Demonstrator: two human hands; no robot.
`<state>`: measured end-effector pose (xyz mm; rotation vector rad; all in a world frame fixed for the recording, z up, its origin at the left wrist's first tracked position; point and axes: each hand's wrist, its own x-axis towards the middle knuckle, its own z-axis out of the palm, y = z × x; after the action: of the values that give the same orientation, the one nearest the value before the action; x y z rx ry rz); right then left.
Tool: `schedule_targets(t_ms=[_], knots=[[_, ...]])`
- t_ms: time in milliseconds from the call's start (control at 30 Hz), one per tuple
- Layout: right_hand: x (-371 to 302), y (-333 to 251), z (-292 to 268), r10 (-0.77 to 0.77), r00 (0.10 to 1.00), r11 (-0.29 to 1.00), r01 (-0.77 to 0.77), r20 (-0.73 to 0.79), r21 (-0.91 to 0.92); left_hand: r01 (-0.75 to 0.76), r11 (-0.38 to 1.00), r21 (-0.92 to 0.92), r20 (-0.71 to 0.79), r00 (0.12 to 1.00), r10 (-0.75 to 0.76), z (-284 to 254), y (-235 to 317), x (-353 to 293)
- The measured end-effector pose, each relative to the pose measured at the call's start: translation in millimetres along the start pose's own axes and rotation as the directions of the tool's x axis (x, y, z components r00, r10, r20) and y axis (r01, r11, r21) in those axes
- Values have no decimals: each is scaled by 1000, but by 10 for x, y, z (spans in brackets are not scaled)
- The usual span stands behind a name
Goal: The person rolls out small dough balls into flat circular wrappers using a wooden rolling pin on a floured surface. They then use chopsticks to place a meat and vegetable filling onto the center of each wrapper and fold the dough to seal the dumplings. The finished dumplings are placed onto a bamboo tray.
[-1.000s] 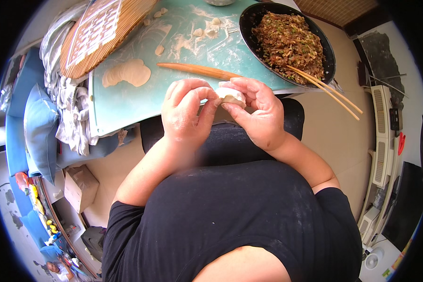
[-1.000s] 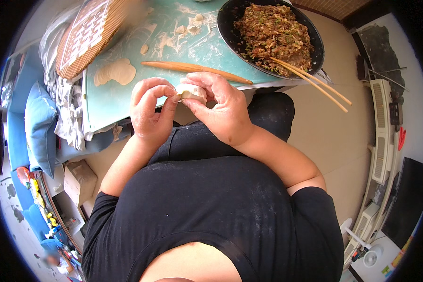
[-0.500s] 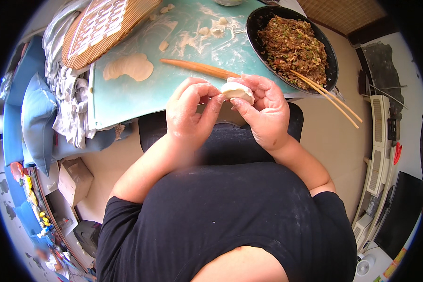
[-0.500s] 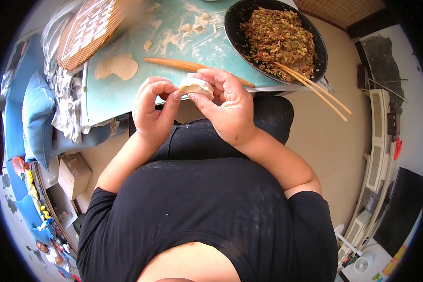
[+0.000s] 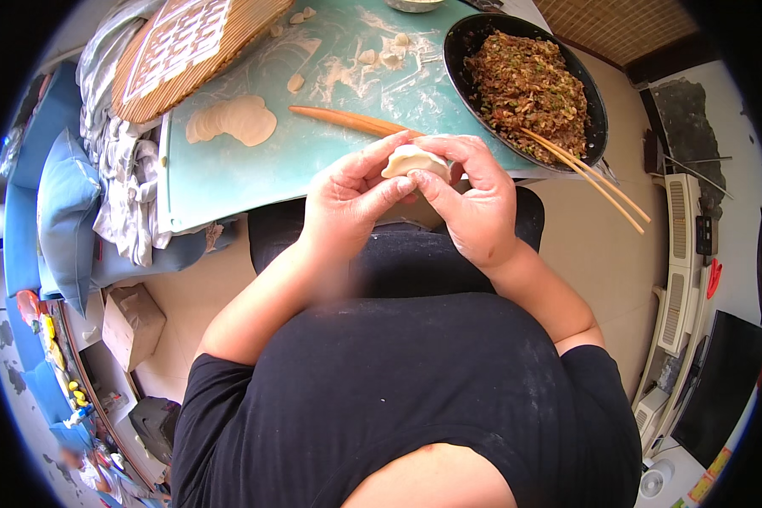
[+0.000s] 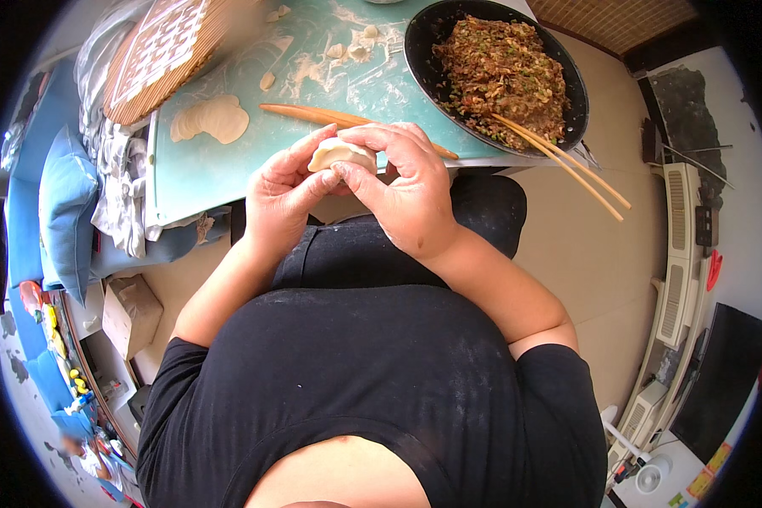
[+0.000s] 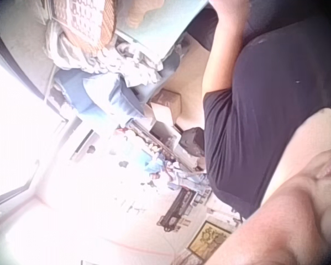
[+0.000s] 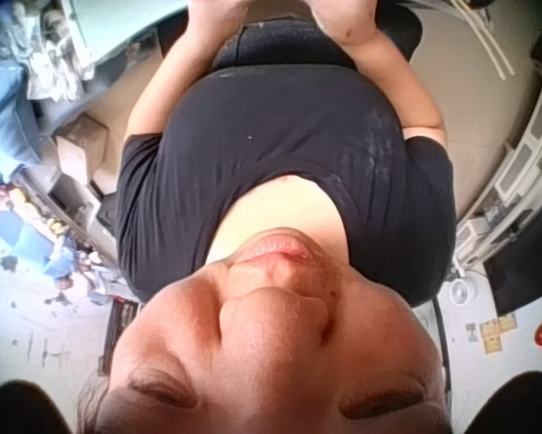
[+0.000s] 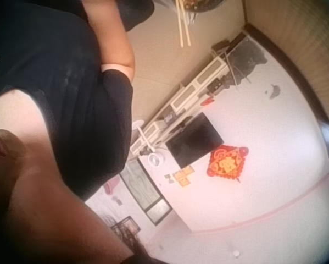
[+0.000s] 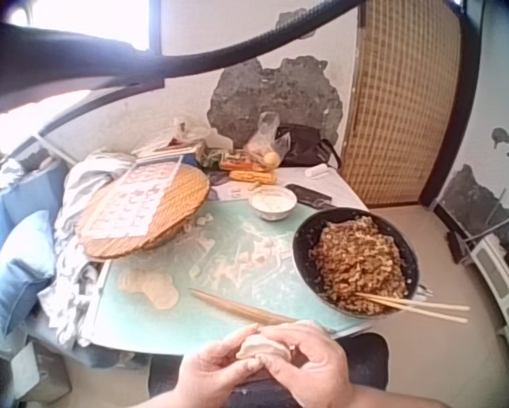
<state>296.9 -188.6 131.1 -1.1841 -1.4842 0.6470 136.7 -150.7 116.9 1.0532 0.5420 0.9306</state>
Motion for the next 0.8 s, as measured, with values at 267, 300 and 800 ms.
schedule_targets(t_ms=[267, 300, 800], knots=[[253, -52, -307, -148, 966, 924, 212, 212, -319, 50, 995, 88, -76, 996, -44, 20, 32, -9], [281, -69, -339, -138, 953, 904, 232, 268, -359, 51, 992, 112, -84, 996, -42, 18, 32, -10], [407, -87, -232, 56, 874, 989, 20, 483, -150, 38, 996, 80, -16, 999, -36, -53, 117, -18]])
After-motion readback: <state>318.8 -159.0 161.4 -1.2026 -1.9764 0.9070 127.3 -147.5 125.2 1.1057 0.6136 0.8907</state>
